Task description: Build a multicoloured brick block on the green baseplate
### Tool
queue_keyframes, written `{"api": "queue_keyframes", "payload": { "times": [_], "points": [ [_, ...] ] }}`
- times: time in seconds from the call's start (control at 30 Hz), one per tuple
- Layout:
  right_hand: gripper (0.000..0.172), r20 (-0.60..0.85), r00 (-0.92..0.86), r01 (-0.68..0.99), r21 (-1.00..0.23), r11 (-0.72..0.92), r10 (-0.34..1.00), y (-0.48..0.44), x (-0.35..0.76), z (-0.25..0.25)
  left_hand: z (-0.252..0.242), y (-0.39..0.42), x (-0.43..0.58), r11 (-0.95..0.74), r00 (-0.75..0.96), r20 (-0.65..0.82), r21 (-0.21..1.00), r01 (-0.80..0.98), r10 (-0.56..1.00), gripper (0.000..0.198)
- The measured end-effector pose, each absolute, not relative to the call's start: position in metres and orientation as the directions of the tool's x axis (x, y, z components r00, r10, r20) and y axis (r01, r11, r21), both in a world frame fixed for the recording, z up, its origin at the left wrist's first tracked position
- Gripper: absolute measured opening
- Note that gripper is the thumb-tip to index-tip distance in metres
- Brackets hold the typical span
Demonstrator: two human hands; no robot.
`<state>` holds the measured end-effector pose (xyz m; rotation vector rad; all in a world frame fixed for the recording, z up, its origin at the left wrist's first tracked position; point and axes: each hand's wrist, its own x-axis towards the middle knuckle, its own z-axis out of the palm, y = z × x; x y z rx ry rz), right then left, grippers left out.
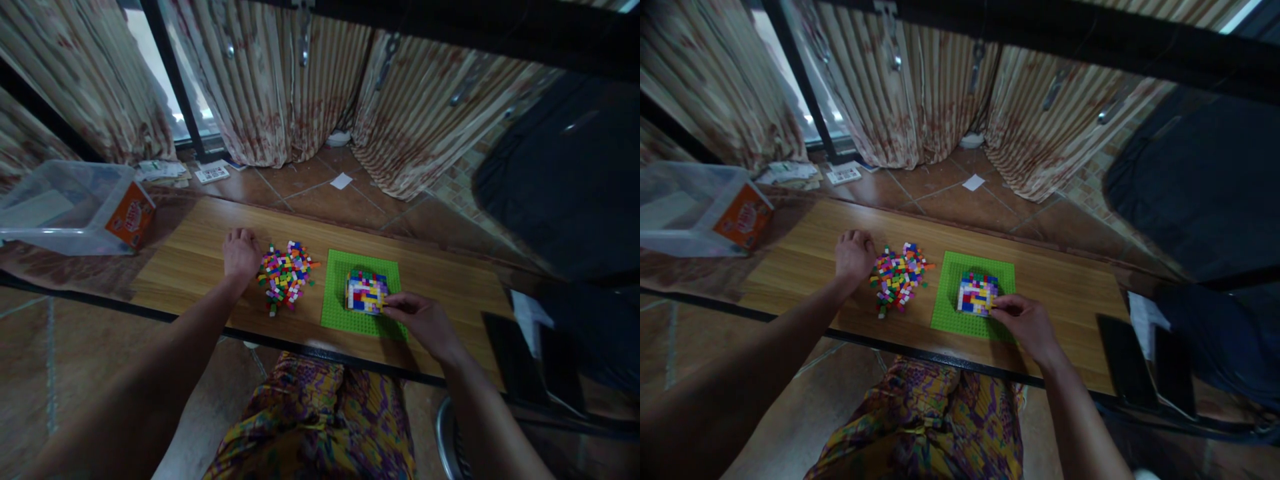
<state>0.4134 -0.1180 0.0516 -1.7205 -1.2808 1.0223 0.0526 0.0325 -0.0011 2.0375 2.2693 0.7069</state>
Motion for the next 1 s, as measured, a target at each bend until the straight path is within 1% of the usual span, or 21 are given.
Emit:
{"api": "queue_keyframes", "payload": {
  "times": [0.1,0.17,0.23,0.3,0.4,0.47,0.53,0.6,0.73,0.87,1.0],
  "points": [
    [0.036,-0.152,0.234,0.36,-0.904,-0.231,0.96,-0.123,0.411,0.049,-0.001,0.032,0.053,0.045,-0.149,0.284,0.344,0.938,0.947,0.028],
    [0.037,-0.099,0.307,0.377,-0.901,-0.216,0.947,-0.126,0.408,0.047,-0.001,0.033,0.052,0.039,-0.146,0.29,0.347,0.937,0.946,0.028],
    [0.039,-0.02,0.374,0.438,-0.877,-0.196,0.927,-0.129,0.404,0.046,-0.002,0.033,0.052,0.041,-0.148,0.294,0.341,0.939,0.944,0.027],
    [0.042,0.07,0.402,0.554,-0.812,-0.182,0.913,-0.132,0.398,0.045,-0.003,0.033,0.052,0.045,-0.151,0.296,0.335,0.941,0.943,0.027],
    [0.045,0.2,0.367,0.724,-0.674,-0.144,0.908,-0.136,0.387,0.042,-0.002,0.033,0.052,0.047,-0.154,0.297,0.34,0.939,0.942,0.027],
    [0.046,0.255,0.34,0.782,-0.611,-0.121,0.905,-0.137,0.381,0.04,-0.001,0.032,0.053,0.052,-0.161,0.292,0.348,0.936,0.943,0.027],
    [0.044,0.273,0.331,0.803,-0.585,-0.117,0.903,-0.137,0.376,0.038,0.0,0.032,0.053,0.052,-0.163,0.286,0.359,0.932,0.944,0.027],
    [0.042,0.266,0.342,0.801,-0.585,-0.131,0.901,-0.137,0.375,0.036,-0.001,0.032,0.052,0.046,-0.16,0.283,0.37,0.928,0.946,0.027],
    [0.035,0.235,0.358,0.765,-0.628,-0.14,0.904,-0.137,0.376,0.034,-0.003,0.033,0.051,0.038,-0.154,0.29,0.369,0.929,0.945,0.029],
    [0.028,0.248,0.342,0.749,-0.654,-0.103,0.907,-0.138,0.376,0.033,-0.004,0.034,0.051,0.033,-0.143,0.301,0.343,0.939,0.943,0.028],
    [0.026,0.257,0.337,0.738,-0.67,-0.084,0.906,-0.14,0.373,0.033,-0.004,0.034,0.051,0.038,-0.15,0.309,0.338,0.94,0.939,0.027]
  ]
}}
